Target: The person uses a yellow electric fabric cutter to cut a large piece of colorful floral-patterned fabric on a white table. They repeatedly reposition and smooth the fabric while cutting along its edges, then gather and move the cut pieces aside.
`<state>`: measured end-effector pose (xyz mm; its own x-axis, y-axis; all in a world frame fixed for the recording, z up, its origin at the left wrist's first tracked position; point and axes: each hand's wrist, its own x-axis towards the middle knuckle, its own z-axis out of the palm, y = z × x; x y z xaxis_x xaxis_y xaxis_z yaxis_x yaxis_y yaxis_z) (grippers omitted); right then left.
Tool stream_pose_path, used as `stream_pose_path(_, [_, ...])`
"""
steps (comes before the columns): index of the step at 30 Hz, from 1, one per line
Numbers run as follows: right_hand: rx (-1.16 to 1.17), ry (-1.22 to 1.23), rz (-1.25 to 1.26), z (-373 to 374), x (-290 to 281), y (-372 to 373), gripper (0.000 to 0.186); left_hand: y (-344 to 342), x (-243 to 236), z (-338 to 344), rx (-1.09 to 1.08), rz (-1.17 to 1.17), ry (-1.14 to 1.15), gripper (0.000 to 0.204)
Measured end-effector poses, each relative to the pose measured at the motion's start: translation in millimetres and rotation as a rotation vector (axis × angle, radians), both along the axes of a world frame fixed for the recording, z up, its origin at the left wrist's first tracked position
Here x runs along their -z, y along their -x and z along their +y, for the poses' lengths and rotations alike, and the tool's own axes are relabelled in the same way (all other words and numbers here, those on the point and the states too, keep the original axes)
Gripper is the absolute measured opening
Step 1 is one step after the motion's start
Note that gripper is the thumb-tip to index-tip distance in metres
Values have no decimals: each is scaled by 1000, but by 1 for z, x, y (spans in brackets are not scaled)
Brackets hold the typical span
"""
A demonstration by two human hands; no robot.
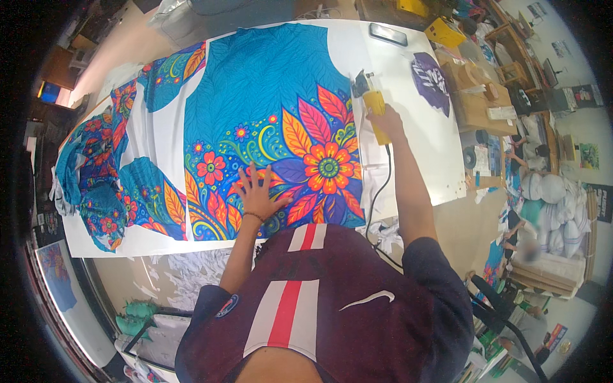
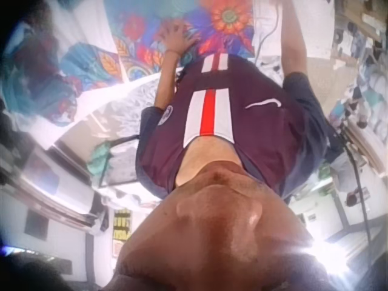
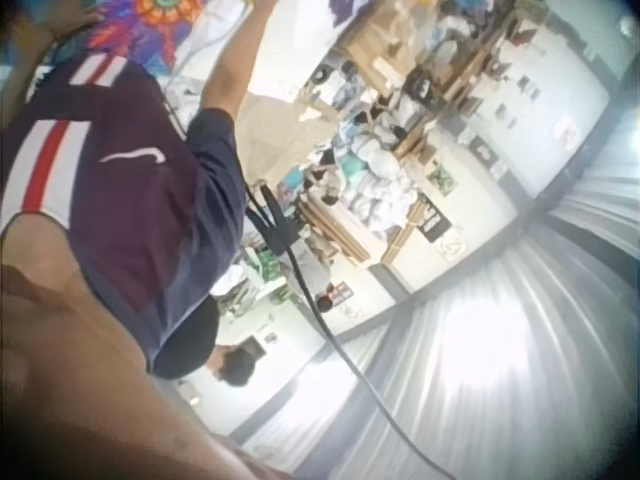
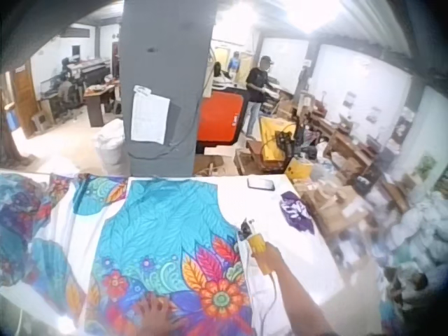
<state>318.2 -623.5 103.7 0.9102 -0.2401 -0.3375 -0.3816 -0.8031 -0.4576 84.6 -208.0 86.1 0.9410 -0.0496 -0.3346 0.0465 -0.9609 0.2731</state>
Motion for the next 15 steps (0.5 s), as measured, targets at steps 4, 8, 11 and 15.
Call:
stream_pose_path(4, [58, -55, -6, 2, -12, 107, 67, 61, 7, 39, 35, 30, 0, 126])
stream_pose_path(8, [93, -56, 40, -6, -20, 201, 63, 107, -5, 80, 39, 94, -23, 141])
stream_pose_path(11, [122, -76, 82, -4, -36, 255, 61, 125, -13, 98, 31, 148, -104, 150])
stream_pose_path(15, [44, -38, 74, 0, -54, 292, 59, 110, -24, 94, -5, 283, -151, 153])
